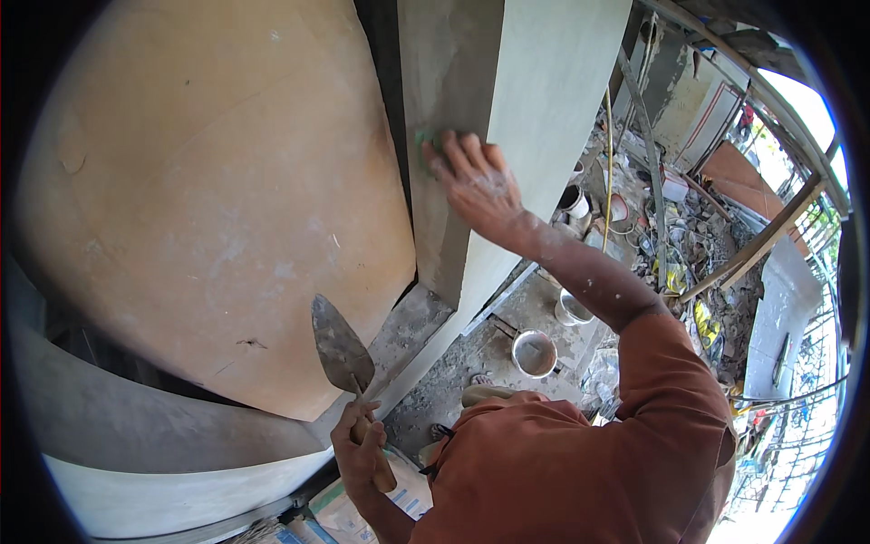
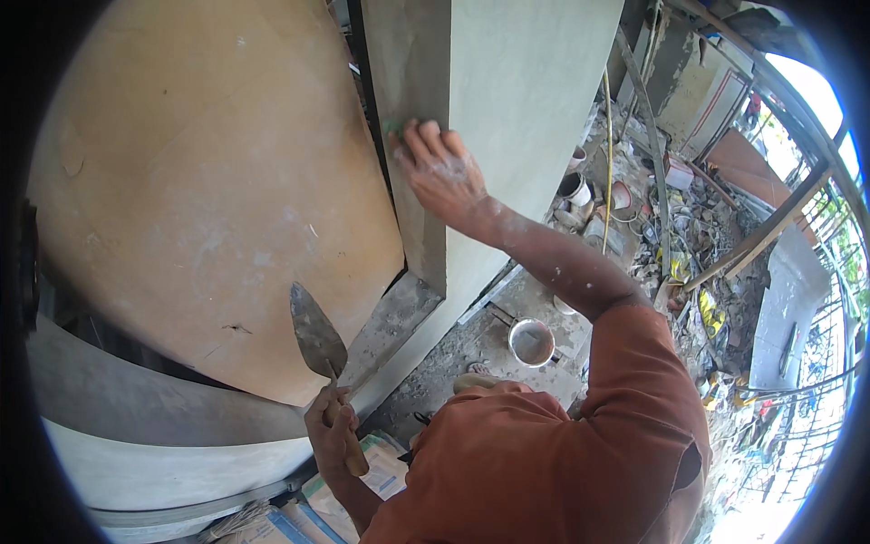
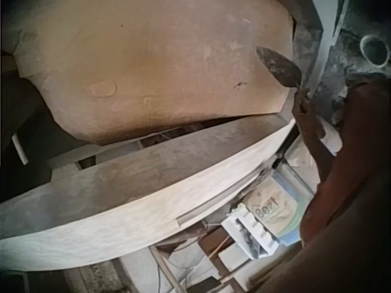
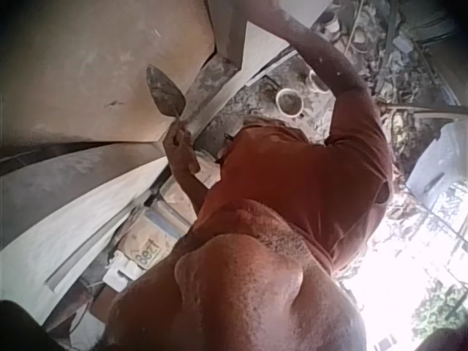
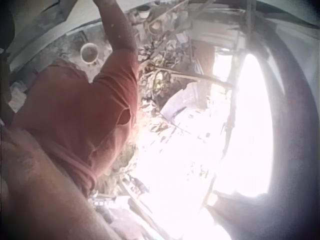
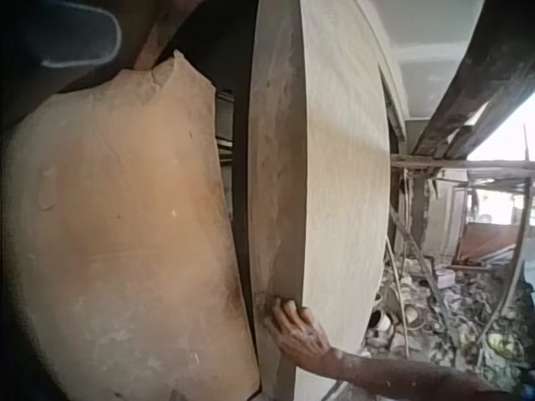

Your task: The person smooths the plastered wall surfaces and edges by rubbing them with a foam sponge block while holding a trowel.

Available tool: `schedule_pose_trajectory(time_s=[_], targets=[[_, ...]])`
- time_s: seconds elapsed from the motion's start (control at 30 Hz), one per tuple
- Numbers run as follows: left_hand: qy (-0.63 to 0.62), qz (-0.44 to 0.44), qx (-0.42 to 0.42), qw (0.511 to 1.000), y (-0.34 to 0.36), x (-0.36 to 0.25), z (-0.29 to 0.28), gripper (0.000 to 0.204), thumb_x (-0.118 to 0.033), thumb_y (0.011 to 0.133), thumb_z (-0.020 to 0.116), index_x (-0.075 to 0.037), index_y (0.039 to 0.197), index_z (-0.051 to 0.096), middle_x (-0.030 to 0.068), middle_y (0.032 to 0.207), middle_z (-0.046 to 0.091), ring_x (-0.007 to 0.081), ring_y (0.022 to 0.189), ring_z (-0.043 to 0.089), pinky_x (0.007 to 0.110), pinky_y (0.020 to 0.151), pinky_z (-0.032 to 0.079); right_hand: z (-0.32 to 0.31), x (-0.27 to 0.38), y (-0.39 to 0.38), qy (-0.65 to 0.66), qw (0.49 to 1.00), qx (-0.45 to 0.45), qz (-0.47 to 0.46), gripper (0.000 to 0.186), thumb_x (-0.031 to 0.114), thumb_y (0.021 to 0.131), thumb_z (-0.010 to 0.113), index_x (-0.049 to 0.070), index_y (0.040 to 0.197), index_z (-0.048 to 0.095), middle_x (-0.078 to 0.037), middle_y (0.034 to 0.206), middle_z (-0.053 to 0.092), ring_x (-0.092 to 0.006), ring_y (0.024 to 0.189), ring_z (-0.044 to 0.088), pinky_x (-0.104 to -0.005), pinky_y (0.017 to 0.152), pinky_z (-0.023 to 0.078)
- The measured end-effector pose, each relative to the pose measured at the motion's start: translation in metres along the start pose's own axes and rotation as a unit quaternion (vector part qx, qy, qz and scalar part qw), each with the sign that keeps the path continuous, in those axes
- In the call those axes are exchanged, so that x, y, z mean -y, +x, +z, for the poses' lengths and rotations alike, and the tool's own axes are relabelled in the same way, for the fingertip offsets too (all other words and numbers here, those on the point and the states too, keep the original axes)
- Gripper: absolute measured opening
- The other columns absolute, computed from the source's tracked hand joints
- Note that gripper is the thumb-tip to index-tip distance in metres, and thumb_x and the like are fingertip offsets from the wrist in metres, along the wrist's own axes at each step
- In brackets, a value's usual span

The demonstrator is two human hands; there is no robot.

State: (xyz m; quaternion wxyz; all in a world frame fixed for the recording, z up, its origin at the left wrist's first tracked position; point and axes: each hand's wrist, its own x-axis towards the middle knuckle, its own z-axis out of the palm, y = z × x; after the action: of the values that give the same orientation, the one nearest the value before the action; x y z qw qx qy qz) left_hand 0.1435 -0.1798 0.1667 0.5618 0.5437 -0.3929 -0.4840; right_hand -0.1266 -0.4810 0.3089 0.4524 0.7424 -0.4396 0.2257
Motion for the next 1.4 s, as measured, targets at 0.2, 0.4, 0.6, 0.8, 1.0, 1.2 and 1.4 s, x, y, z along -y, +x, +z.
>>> schedule_pose_trajectory(time_s=[0.2, 0.4, 0.6, 0.8, 1.0, 1.2, 1.4], targets=[[-0.025, -0.025, -0.012, 0.999, -0.011, 0.004, -0.012, 0.029, 0.011, 0.084, 0.063, 0.005, 0.111, 0.069, 0.0062, 0.098, 0.058, 0.0101, 0.067, 0.055, 0.024, 0.059, 0.048, -0.054, -0.02, 0.006, 0.074, 0.996, -0.045, 0.022, 0.077, 0.021, 0.076, 0.078, 0.021, 0.148, 0.053, -0.007, 0.139, 0.051, -0.0283, 0.117, 0.05, -0.0443, 0.092, 0.039], [-0.035, -0.04, -0.009, 0.999, -0.001, 0.013, -0.011, 0.029, 0.012, 0.084, 0.062, 0.005, 0.112, 0.068, 0.0063, 0.097, 0.057, 0.0101, 0.066, 0.055, 0.025, 0.059, 0.048, -0.098, -0.07, 0.045, 0.009, 0.99, -0.124, 0.065, 0.081, 0.019, 0.072, 0.082, 0.023, 0.147, 0.053, -0.005, 0.135, 0.052, -0.0285, 0.115, 0.05, -0.0449, 0.09, 0.037], [-0.011, -0.023, 0.002, 1.0, 0.004, -0.003, 0.002, 0.029, 0.012, 0.083, 0.062, 0.004, 0.11, 0.068, 0.005, 0.093, 0.056, 0.0102, 0.065, 0.055, 0.024, 0.058, 0.047, -0.063, -0.04, 0.03, -0.003, 0.998, -0.053, 0.038, 0.076, 0.017, 0.072, 0.078, 0.015, 0.144, 0.055, -0.009, 0.132, 0.053, -0.0256, 0.114, 0.052, -0.0419, 0.089, 0.039], [-0.002, -0.007, -0.006, 1.0, -0.005, -0.006, 0.0, 0.029, 0.01, 0.083, 0.063, 0.003, 0.112, 0.069, 0.0047, 0.092, 0.055, 0.0102, 0.065, 0.055, 0.024, 0.059, 0.047, -0.011, -0.007, -0.005, 0.069, 0.992, 0.054, -0.09, 0.067, 0.015, 0.077, 0.073, 0.013, 0.142, 0.057, -0.01, 0.133, 0.055, -0.0254, 0.117, 0.051, -0.0397, 0.091, 0.041], [-0.019, -0.008, -0.019, 1.0, -0.017, 0.017, -0.011, 0.029, 0.008, 0.084, 0.064, 0.003, 0.112, 0.069, 0.0044, 0.091, 0.055, 0.0094, 0.066, 0.055, 0.024, 0.059, 0.048, -0.089, -0.063, 0.056, 0.027, 0.99, -0.129, 0.039, 0.072, 0.019, 0.077, 0.077, 0.018, 0.145, 0.055, -0.009, 0.134, 0.053, -0.0264, 0.113, 0.052, -0.0434, 0.088, 0.04], [-0.01, -0.002, -0.009, 1.0, -0.008, 0.009, -0.002, 0.028, 0.007, 0.085, 0.066, 0.004, 0.113, 0.069, 0.0047, 0.093, 0.056, 0.0093, 0.067, 0.055, 0.024, 0.059, 0.048, -0.029, -0.021, 0.027, -0.009, 0.999, -0.028, -0.022, 0.07, 0.016, 0.072, 0.077, 0.012, 0.14, 0.06, -0.011, 0.13, 0.056, -0.0251, 0.11, 0.053, -0.0393, 0.087, 0.041], [-0.048, 0.013, -0.024, 0.998, -0.028, 0.021, -0.018, 0.029, 0.008, 0.084, 0.067, 0.003, 0.113, 0.068, 0.0067, 0.098, 0.061, 0.0093, 0.067, 0.056, 0.024, 0.059, 0.048, -0.015, 0.004, -0.001, 0.076, 0.995, 0.021, -0.062, 0.071, 0.018, 0.075, 0.077, 0.015, 0.143, 0.057, -0.01, 0.135, 0.053, -0.0254, 0.115, 0.051, -0.041, 0.089, 0.04]])
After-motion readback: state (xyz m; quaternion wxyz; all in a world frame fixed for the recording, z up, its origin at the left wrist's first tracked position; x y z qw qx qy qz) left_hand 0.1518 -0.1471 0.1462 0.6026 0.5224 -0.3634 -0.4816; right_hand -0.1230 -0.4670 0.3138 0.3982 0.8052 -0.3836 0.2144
